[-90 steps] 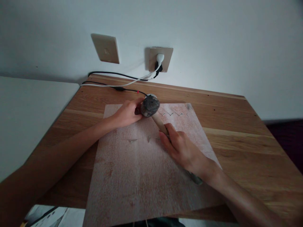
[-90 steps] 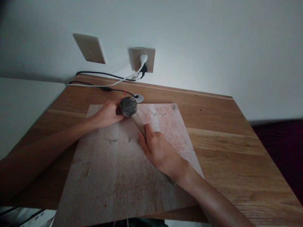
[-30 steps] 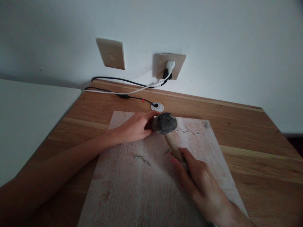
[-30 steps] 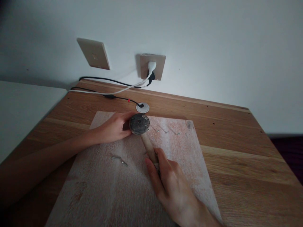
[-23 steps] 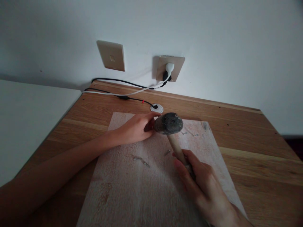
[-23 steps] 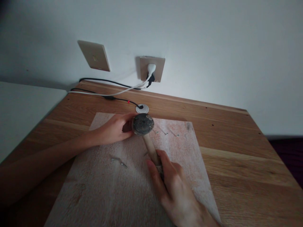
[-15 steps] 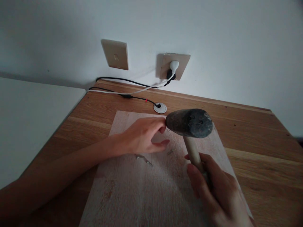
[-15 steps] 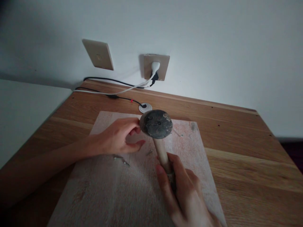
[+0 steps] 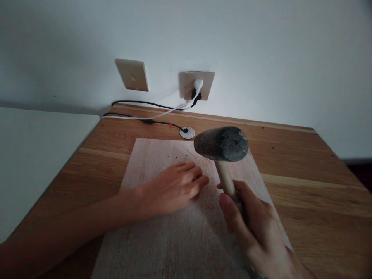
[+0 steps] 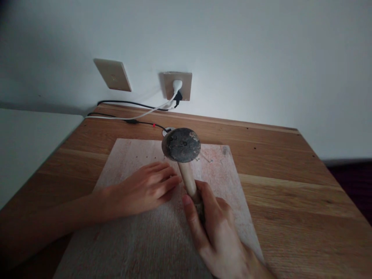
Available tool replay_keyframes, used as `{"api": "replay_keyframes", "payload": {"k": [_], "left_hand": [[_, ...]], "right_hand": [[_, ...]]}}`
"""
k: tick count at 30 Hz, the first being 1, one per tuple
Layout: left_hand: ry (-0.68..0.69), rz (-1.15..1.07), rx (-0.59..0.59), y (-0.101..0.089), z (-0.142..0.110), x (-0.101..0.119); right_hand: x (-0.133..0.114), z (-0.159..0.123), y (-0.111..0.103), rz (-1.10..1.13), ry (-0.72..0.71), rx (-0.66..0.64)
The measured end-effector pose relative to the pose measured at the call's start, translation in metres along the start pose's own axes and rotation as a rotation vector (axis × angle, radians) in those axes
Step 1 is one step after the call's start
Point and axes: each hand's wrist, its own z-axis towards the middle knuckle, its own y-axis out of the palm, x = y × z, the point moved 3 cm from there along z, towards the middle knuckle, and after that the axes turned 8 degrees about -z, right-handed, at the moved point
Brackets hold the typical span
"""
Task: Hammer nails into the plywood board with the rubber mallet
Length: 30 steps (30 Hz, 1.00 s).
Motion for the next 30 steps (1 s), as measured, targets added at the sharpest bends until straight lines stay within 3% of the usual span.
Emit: {"api": "replay_keyframes", "payload": {"k": [7,10,13,15,18,20,25,30], "left_hand": [[0.036,0.202,-0.048,-0.003,0.015,0.022],[0.029,0.232,-0.061,-0.008,0.016,0.021],[-0.018,0.195,-0.035,-0.019,0.005,0.001],[-0.120,0.067,0.008,-0.026,-0.006,-0.023],[-0.328,-0.203,0.201,-0.031,-0.022,-0.062],[-0.386,-0.337,0.322,-0.030,-0.029,-0.080],[-0.389,-0.517,0.408,-0.027,-0.033,-0.092],[-0.395,-0.559,0.391,-0.027,-0.031,-0.089]], "right_hand": [[-0.003,0.002,-0.001,-0.003,-0.004,-0.009],[-0.002,0.003,0.000,-0.004,-0.006,-0.013],[-0.003,0.003,0.001,-0.020,-0.017,-0.012],[-0.003,0.003,0.001,-0.030,-0.020,-0.009],[-0.001,0.002,0.002,-0.024,-0.021,-0.025],[0.001,0.001,0.004,-0.018,-0.015,-0.028],[0.010,-0.004,0.009,-0.004,0.026,-0.023],[0.012,-0.005,0.010,0.006,0.052,-0.045]]}}
